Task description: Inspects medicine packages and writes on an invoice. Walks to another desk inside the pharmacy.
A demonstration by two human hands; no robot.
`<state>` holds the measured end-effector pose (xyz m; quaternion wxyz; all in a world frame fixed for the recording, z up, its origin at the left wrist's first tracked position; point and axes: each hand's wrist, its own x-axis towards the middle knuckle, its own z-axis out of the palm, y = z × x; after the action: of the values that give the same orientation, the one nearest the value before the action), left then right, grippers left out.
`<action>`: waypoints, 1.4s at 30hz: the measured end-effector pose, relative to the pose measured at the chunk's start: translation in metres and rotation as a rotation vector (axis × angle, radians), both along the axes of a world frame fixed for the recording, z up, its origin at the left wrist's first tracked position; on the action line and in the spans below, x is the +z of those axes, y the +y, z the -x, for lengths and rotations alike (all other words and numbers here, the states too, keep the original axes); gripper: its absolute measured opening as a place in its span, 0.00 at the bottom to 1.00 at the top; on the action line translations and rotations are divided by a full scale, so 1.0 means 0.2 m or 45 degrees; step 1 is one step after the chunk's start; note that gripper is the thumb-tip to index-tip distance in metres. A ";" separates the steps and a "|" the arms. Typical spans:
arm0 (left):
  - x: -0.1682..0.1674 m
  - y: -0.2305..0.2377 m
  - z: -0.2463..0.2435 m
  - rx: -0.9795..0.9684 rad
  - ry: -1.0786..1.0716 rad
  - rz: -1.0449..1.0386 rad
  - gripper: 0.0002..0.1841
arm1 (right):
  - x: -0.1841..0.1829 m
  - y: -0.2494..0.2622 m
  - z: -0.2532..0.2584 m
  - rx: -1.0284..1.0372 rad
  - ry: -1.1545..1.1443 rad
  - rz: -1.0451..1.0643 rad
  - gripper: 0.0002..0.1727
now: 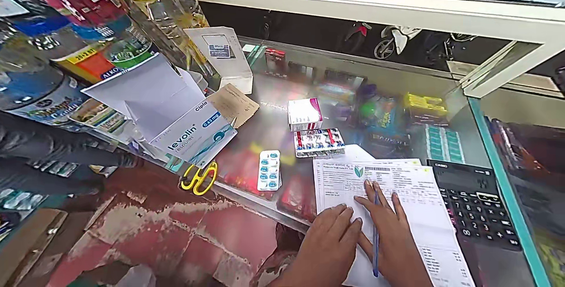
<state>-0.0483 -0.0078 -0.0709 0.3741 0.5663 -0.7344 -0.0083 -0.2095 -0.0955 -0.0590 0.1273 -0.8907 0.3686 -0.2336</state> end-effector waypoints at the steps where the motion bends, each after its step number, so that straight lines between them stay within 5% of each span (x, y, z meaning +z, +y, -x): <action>1: -0.01 0.00 -0.01 -0.009 0.001 -0.014 0.15 | 0.01 -0.01 0.01 0.028 -0.044 -0.071 0.29; 6: -0.05 0.00 -0.02 0.018 -0.068 0.030 0.19 | 0.17 -0.02 0.03 -0.018 -0.489 -0.534 0.15; 11: -0.06 0.00 -0.02 0.016 -0.065 0.056 0.19 | 0.24 -0.04 -0.10 -0.093 -1.046 -0.789 0.42; 13: -0.07 0.00 -0.01 0.024 -0.066 0.066 0.19 | 0.21 -0.04 -0.16 -0.106 -1.123 -0.805 0.41; 16: -0.06 0.00 -0.02 0.019 -0.064 0.061 0.20 | 0.16 -0.02 -0.22 -0.175 -1.062 -0.680 0.15; 17: -0.06 0.00 -0.02 0.020 -0.063 0.065 0.19 | 0.15 -0.01 -0.23 -0.218 -1.027 -0.655 0.13; 24: -0.06 0.00 -0.02 0.028 -0.070 0.087 0.19 | 0.07 0.00 -0.17 -0.267 -0.903 -0.489 0.05; 42: -0.07 -0.01 -0.02 0.034 -0.046 0.083 0.18 | 0.05 0.00 -0.19 -0.288 -0.815 -0.421 0.06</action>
<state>-0.0450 -0.0090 -0.0843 0.3791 0.5635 -0.7334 0.0310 -0.1724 -0.0949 -0.0499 0.3516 -0.6936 0.4391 -0.4500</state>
